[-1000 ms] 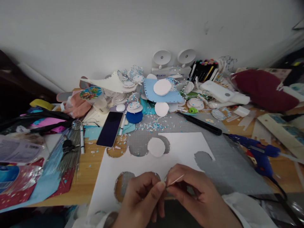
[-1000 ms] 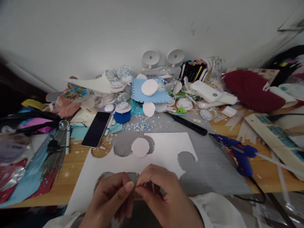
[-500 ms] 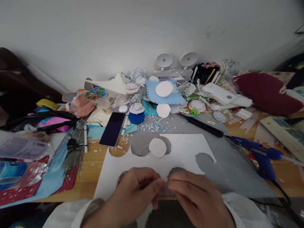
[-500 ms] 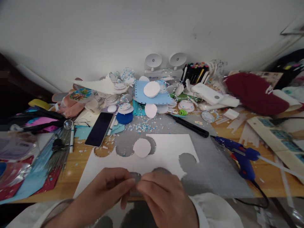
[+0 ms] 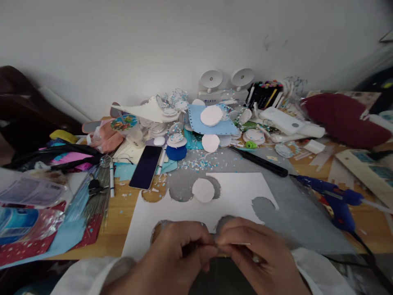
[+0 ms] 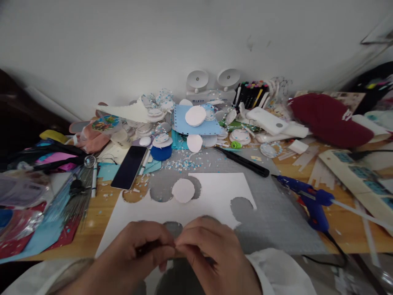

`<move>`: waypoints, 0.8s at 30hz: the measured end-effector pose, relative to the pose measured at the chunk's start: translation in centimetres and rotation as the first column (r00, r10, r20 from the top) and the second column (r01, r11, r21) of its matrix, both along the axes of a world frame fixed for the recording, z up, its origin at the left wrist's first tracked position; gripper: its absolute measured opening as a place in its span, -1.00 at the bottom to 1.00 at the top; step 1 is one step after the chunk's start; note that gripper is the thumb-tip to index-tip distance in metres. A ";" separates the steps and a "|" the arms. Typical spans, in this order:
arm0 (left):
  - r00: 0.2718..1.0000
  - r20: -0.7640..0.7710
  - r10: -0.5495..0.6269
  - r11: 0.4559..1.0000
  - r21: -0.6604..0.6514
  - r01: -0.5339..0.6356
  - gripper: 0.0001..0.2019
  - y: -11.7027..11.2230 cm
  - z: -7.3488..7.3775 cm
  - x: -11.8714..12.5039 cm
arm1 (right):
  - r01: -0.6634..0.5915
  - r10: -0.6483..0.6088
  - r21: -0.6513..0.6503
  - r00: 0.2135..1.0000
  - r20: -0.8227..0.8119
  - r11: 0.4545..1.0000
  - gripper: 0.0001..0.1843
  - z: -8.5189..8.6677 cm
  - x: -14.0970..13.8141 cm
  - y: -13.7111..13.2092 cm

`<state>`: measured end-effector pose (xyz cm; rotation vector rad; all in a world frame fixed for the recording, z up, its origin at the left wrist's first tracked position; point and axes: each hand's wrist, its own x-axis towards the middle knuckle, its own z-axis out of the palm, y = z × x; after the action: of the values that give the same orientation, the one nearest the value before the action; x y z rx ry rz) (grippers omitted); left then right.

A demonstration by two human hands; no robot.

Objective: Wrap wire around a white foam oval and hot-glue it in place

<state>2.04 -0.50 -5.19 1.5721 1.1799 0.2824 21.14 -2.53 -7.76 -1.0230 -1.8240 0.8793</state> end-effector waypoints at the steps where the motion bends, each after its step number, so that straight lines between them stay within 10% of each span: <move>1: 0.995 0.103 0.011 0.986 -0.170 0.007 -0.78 0.2 0.3 0.0 | -0.009 0.006 -0.063 0.999 -0.045 0.998 -0.86 0.2 0.0 0.0; 5: 0.940 0.327 0.094 0.934 -0.357 0.030 -0.79 0.3 0.8 0.1 | -0.069 0.004 -0.332 0.981 -0.194 0.941 -0.86 0.3 0.1 0.4; 9: 0.999 0.035 -0.026 0.991 0.135 0.022 -0.91 -0.2 0.3 0.0 | -0.099 -0.010 -0.474 0.975 -0.222 0.875 -0.83 -0.4 0.2 1.0; 14: 0.962 -0.204 -0.182 0.788 0.554 0.267 -0.83 -0.5 -0.7 -0.5 | -0.035 -0.035 -0.448 0.989 -0.147 0.893 -0.84 -0.9 -0.3 1.1; 17: 0.984 -0.121 -0.130 0.880 0.443 0.171 -0.73 -0.1 -0.8 -0.6 | 0.018 -0.022 -0.220 1.000 -0.017 0.975 -0.86 -0.9 -0.4 0.9; 20: 0.996 0.086 0.003 1.000 0.015 -0.004 -0.60 0.8 -0.7 -0.4 | -0.026 -0.024 0.232 0.977 0.211 0.972 -0.80 -1.2 -0.1 0.7; 24: 0.981 0.190 0.035 0.958 -0.287 0.022 -0.59 1.6 -0.6 -0.4 | -0.165 0.014 0.408 0.937 0.348 0.898 -0.77 -1.3 0.7 0.9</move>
<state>1.62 1.11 -5.77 1.2573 1.0245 0.2489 21.88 -1.58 -9.05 -0.8381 -2.2422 0.3254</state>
